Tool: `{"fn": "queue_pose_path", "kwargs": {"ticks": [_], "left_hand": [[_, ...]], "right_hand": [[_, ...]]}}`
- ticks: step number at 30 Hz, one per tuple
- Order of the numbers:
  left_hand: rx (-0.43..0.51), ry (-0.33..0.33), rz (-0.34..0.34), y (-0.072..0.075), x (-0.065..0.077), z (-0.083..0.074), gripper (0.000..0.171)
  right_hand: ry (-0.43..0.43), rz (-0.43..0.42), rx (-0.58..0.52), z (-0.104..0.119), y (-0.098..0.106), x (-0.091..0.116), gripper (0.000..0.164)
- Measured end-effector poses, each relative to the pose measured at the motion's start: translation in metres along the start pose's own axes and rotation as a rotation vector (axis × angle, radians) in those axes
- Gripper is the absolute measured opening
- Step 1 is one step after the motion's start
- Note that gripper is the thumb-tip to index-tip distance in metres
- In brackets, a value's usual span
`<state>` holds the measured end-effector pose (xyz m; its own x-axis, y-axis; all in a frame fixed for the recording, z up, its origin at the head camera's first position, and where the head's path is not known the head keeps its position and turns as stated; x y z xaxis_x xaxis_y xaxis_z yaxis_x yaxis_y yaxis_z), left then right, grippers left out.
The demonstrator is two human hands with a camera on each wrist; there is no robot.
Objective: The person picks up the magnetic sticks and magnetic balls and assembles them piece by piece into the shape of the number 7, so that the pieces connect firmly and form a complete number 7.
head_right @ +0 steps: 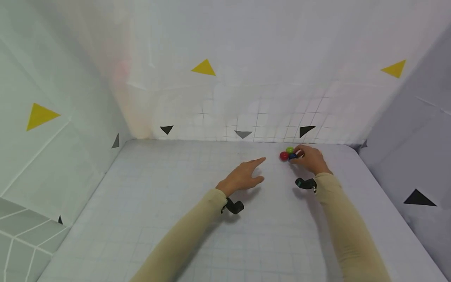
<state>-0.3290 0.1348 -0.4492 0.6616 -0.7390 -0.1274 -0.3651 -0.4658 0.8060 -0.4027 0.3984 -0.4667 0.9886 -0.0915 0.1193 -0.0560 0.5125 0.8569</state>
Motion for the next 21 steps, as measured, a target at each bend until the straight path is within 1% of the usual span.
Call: {"fn": "queue_pose_path", "kwargs": {"ticks": [4,7,13,15,21], "left_hand": [[-0.006,0.004,0.001,-0.001,0.000,0.002,0.070],[-0.010,0.008,0.003,-0.002,0.000,0.003,0.070],[-0.025,0.008,-0.004,-0.002,0.000,0.004,0.069],[-0.019,0.006,-0.009,-0.002,0.000,0.003,0.069],[-0.011,-0.003,-0.023,-0.001,-0.001,0.000,0.069]], "right_hand": [[0.024,-0.035,0.010,0.003,-0.002,0.000,0.039],[0.026,-0.048,0.015,0.004,-0.003,0.001,0.037],[-0.025,-0.043,-0.018,0.002,-0.003,0.005,0.039],[-0.030,-0.056,-0.035,0.003,-0.001,0.009,0.040],[0.022,-0.126,-0.092,0.016,0.007,0.022,0.038]]}}
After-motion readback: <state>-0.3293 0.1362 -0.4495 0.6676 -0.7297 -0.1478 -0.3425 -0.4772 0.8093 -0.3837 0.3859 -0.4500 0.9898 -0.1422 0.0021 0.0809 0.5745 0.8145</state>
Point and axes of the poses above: each hand's wrist, its own x-axis away from the middle knuckle, its own y-axis out of the back of the hand, z = x × y, the point moved 8 cm from there along -x, towards the middle knuckle, and after that the axes turned 12 degrees about -y, right-handed, at the moved point
